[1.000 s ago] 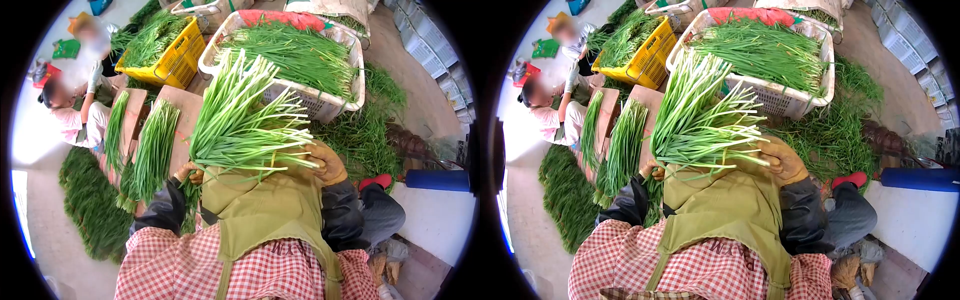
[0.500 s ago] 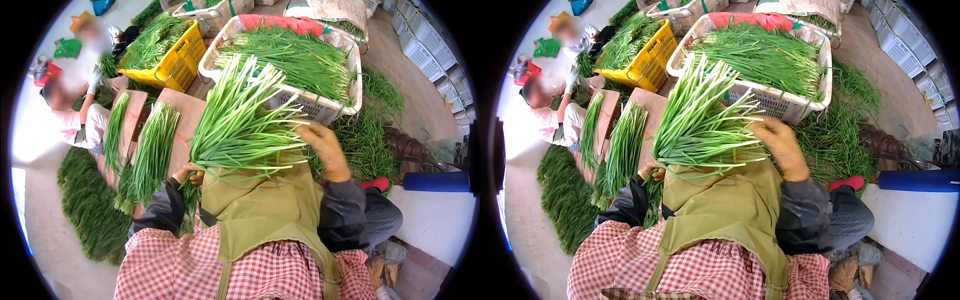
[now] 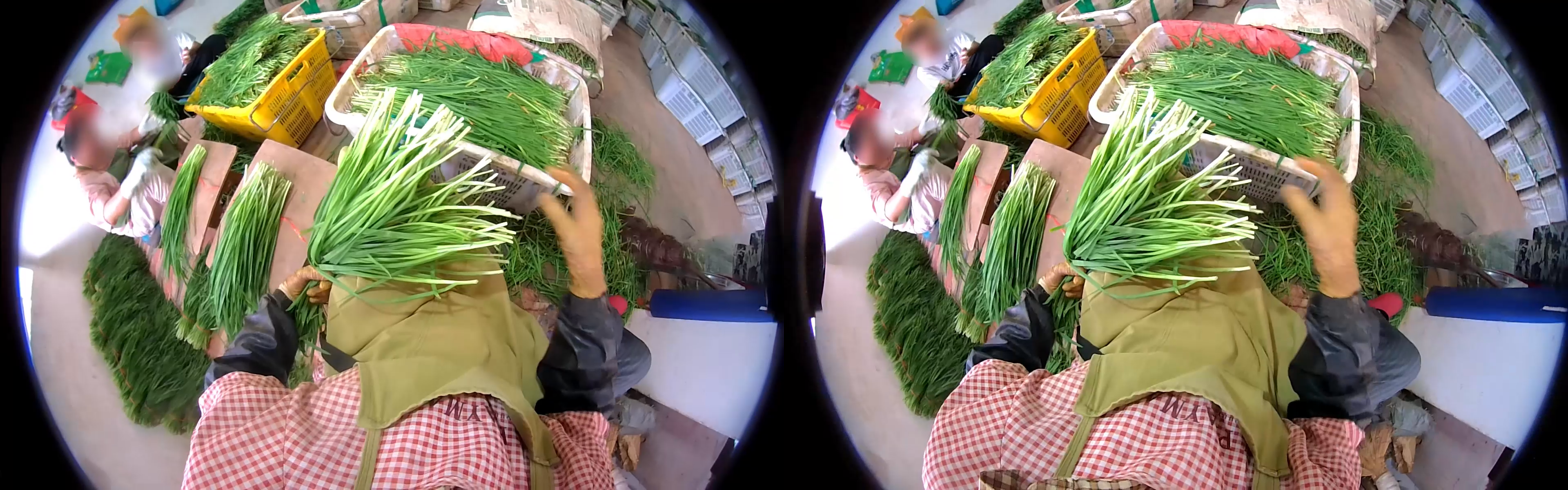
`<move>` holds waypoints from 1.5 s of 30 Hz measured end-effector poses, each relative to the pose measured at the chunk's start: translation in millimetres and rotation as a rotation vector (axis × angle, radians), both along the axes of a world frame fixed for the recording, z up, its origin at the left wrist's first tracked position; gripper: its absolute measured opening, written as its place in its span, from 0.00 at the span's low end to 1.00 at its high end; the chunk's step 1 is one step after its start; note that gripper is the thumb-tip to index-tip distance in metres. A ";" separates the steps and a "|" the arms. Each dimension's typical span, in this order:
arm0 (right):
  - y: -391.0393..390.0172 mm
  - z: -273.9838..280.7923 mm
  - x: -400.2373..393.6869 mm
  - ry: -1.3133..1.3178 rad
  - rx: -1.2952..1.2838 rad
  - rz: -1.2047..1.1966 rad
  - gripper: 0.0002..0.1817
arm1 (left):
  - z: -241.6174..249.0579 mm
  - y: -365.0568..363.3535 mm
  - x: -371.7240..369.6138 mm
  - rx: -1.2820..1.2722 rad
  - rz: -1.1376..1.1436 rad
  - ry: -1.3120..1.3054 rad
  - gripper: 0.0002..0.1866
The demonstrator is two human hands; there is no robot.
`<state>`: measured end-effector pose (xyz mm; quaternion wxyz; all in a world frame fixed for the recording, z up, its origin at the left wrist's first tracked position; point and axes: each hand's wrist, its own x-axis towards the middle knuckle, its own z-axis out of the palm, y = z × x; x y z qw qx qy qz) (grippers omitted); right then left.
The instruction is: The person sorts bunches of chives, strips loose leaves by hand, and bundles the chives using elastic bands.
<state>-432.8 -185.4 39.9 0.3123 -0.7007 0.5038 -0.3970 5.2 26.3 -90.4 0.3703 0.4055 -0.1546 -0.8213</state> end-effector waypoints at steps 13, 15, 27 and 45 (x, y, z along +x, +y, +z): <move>-45.1 -38.7 79.8 -0.360 0.533 0.630 0.16 | -6.4 2.2 6.0 -0.040 -0.012 0.090 0.18; -44.1 -31.6 71.3 -0.704 0.476 0.610 0.04 | -7.9 3.2 5.8 -0.035 -0.011 0.090 0.18; -42.8 -33.2 58.8 -0.044 0.041 0.542 0.26 | -7.2 -1.9 4.4 -0.054 -0.054 0.053 0.17; -47.8 -40.1 -44.2 0.515 0.033 -0.466 0.16 | 14.6 7.1 -6.2 -0.082 0.054 -0.064 0.14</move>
